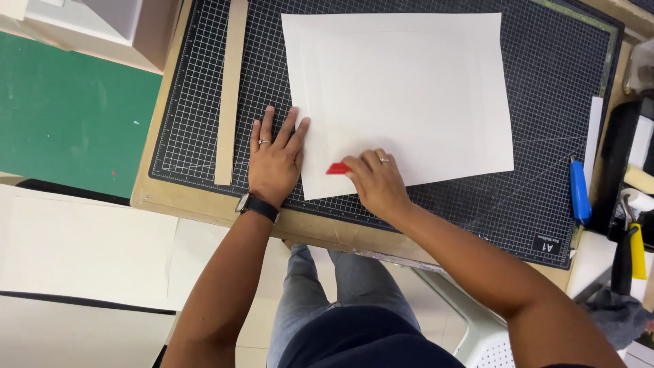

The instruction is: Aligning and smoothing a sheet of paper onto a cardboard base using a scraper tool.

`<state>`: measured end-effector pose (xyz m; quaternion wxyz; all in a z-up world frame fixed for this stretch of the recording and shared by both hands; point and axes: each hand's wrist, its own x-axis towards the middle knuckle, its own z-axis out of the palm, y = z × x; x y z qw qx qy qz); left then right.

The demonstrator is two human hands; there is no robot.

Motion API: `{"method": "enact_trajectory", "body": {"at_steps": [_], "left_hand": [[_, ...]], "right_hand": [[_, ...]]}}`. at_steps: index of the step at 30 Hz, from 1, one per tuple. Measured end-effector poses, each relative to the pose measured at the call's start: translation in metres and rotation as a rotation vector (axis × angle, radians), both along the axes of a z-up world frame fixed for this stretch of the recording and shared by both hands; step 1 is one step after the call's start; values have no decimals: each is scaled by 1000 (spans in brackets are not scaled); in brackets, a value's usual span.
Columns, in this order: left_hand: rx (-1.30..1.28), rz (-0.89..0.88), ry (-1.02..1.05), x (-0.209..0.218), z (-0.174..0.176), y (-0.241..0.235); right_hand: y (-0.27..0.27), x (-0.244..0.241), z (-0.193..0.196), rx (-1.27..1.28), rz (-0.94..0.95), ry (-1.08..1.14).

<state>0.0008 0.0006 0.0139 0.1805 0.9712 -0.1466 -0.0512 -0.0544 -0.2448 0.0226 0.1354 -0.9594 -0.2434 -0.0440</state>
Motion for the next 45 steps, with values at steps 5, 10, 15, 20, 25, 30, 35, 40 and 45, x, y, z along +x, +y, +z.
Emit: {"method": "enact_trajectory", "body": {"at_steps": [5, 10, 15, 20, 25, 30, 35, 40, 45], "left_hand": [[-59, 30, -133, -1, -13, -2], [-72, 43, -180, -1, -13, 1], [-123, -30, -240, 0, -18, 4], [-167, -32, -276, -2, -18, 6], [-64, 4, -75, -1, -8, 3], [-63, 13, -53, 0, -5, 4], [-60, 12, -67, 1, -6, 1], [-91, 20, -231, 23, -11, -15], [23, -302, -128, 71, -20, -40]], "right_hand": [[18, 40, -16, -68, 49, -138], [39, 166, -38, -108, -82, -238], [65, 248, -31, -123, -303, -346], [61, 203, -25, -125, -270, -231], [36, 93, -35, -145, -124, -98], [38, 19, -14, -88, -13, -121], [36, -8, -14, -81, 6, -160], [35, -24, -13, -65, 18, -145], [22, -16, -4, 85, -189, 62]]}}
